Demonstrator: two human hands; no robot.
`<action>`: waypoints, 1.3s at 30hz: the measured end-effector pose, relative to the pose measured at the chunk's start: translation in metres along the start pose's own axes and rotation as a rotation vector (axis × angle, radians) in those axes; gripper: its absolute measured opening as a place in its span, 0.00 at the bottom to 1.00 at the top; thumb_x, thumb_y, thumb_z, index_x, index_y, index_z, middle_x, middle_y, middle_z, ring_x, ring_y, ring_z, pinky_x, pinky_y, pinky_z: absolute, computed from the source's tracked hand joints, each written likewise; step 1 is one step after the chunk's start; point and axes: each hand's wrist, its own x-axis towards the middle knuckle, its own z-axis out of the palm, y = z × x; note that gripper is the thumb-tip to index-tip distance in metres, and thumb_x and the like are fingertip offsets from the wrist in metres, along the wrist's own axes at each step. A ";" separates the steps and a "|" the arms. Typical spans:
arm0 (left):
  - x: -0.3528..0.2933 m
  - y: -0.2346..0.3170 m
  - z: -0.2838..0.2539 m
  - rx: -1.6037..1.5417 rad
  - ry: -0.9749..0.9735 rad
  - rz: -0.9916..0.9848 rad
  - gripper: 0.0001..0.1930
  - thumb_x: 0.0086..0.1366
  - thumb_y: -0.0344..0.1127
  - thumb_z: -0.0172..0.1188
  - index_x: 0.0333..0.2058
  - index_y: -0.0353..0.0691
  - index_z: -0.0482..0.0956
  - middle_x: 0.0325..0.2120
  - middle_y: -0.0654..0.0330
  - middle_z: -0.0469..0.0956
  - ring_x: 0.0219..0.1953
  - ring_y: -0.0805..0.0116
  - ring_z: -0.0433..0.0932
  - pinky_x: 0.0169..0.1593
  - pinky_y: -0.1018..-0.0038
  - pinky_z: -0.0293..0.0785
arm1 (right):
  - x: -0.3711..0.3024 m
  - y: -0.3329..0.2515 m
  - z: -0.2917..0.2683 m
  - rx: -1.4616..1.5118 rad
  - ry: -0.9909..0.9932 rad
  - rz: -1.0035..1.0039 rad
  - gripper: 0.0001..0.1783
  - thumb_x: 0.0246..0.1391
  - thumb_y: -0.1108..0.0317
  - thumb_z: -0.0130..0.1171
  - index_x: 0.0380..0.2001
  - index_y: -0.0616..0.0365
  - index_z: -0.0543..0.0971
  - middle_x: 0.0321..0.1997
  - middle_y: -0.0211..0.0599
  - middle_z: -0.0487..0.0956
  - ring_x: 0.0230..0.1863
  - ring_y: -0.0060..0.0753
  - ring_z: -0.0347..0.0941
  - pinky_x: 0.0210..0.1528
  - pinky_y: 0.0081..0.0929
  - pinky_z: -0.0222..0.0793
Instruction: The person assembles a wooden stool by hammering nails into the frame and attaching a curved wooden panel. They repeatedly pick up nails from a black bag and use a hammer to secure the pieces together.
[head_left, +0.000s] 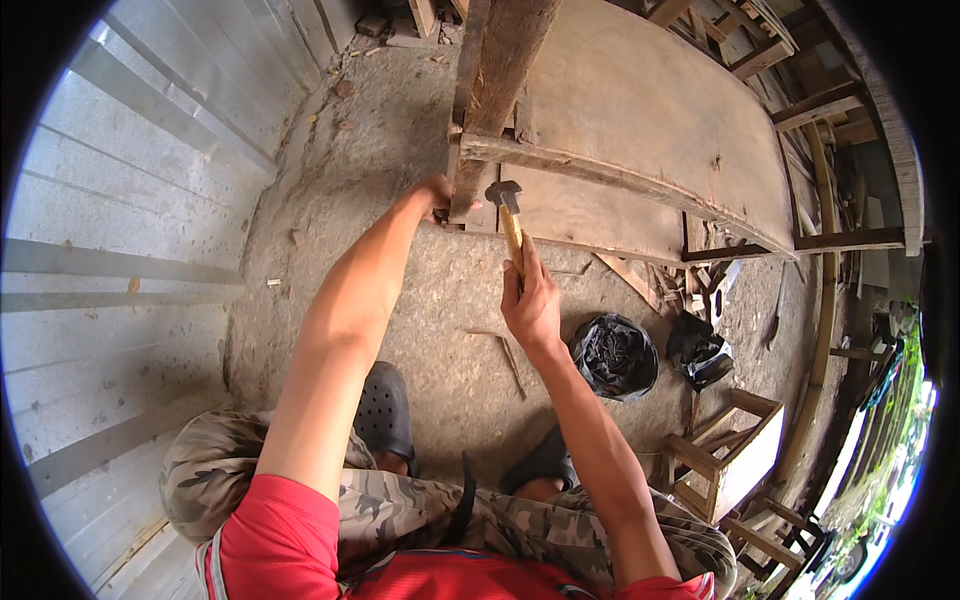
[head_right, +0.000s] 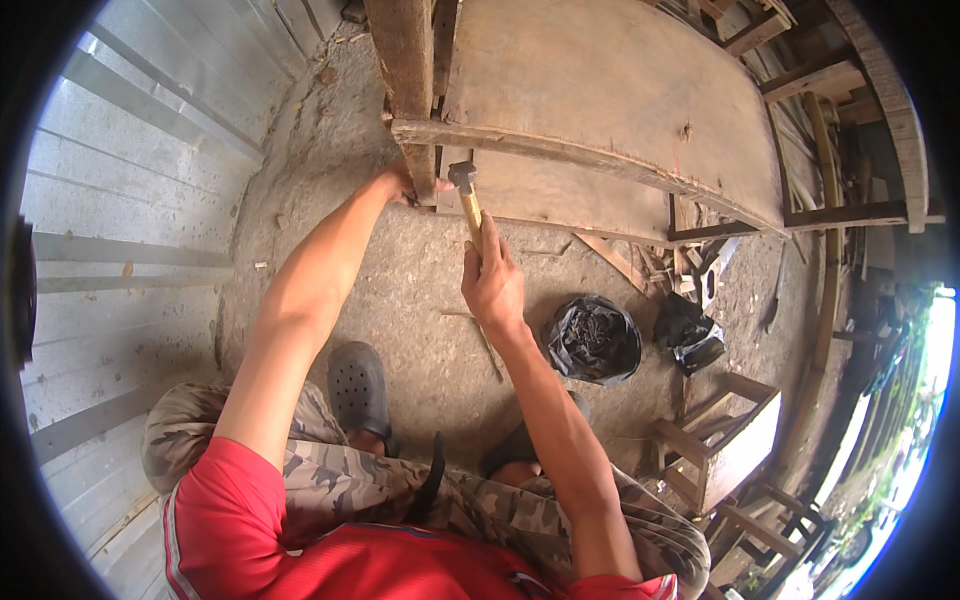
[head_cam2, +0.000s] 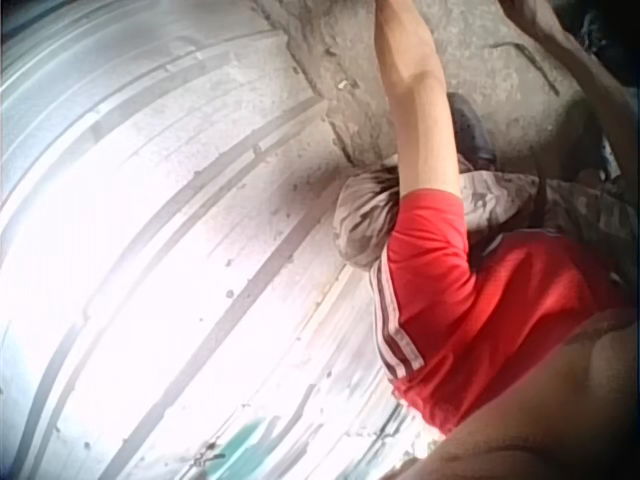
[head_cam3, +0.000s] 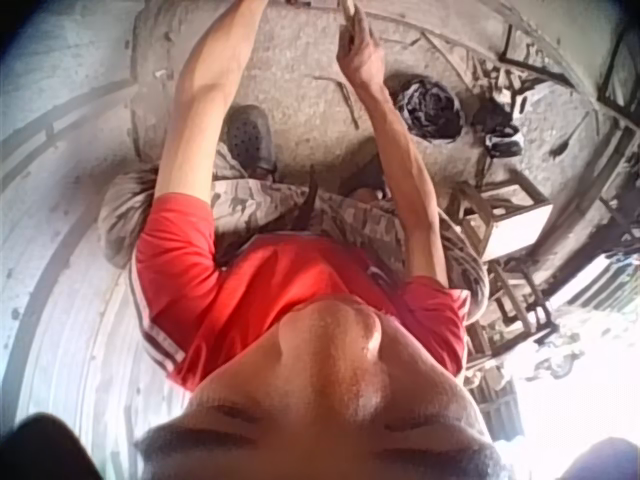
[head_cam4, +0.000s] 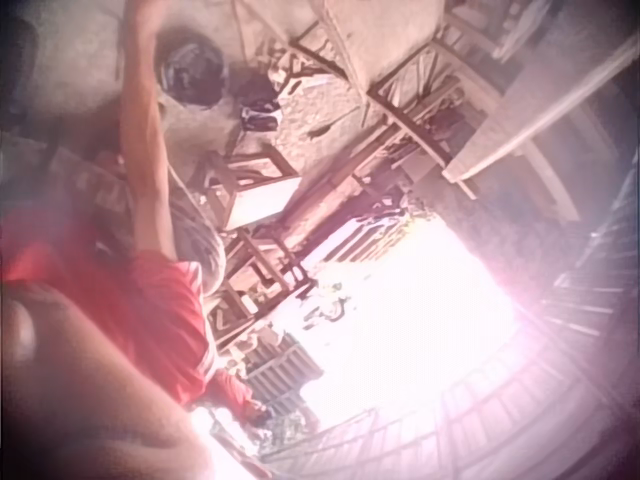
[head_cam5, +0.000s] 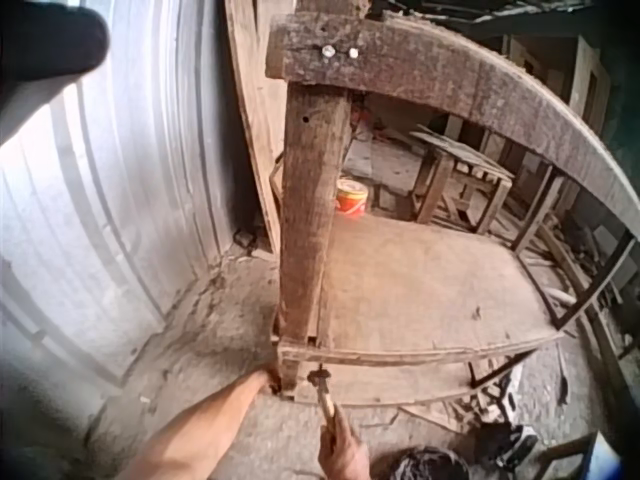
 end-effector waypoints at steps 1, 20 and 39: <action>-0.001 0.002 0.002 -0.014 0.010 0.000 0.18 0.51 0.43 0.78 0.27 0.37 0.79 0.20 0.60 0.77 0.19 0.70 0.74 0.25 0.64 0.78 | -0.001 0.003 0.000 -0.047 -0.089 0.066 0.25 0.61 0.70 0.54 0.61 0.64 0.68 0.44 0.67 0.79 0.43 0.66 0.78 0.41 0.49 0.77; 0.001 -0.010 -0.004 -0.011 -0.001 0.017 0.20 0.49 0.46 0.79 0.29 0.37 0.80 0.20 0.61 0.78 0.22 0.70 0.76 0.27 0.65 0.77 | 0.000 0.001 0.002 -0.041 -0.044 -0.054 0.28 0.63 0.69 0.53 0.63 0.66 0.62 0.45 0.68 0.77 0.39 0.68 0.78 0.35 0.50 0.77; 0.007 -0.017 -0.012 -0.065 -0.019 0.073 0.22 0.48 0.46 0.80 0.30 0.36 0.80 0.21 0.60 0.77 0.21 0.68 0.74 0.24 0.63 0.75 | 0.001 0.002 0.005 -0.087 -0.197 0.075 0.28 0.65 0.67 0.51 0.65 0.63 0.60 0.45 0.69 0.78 0.40 0.68 0.79 0.37 0.51 0.77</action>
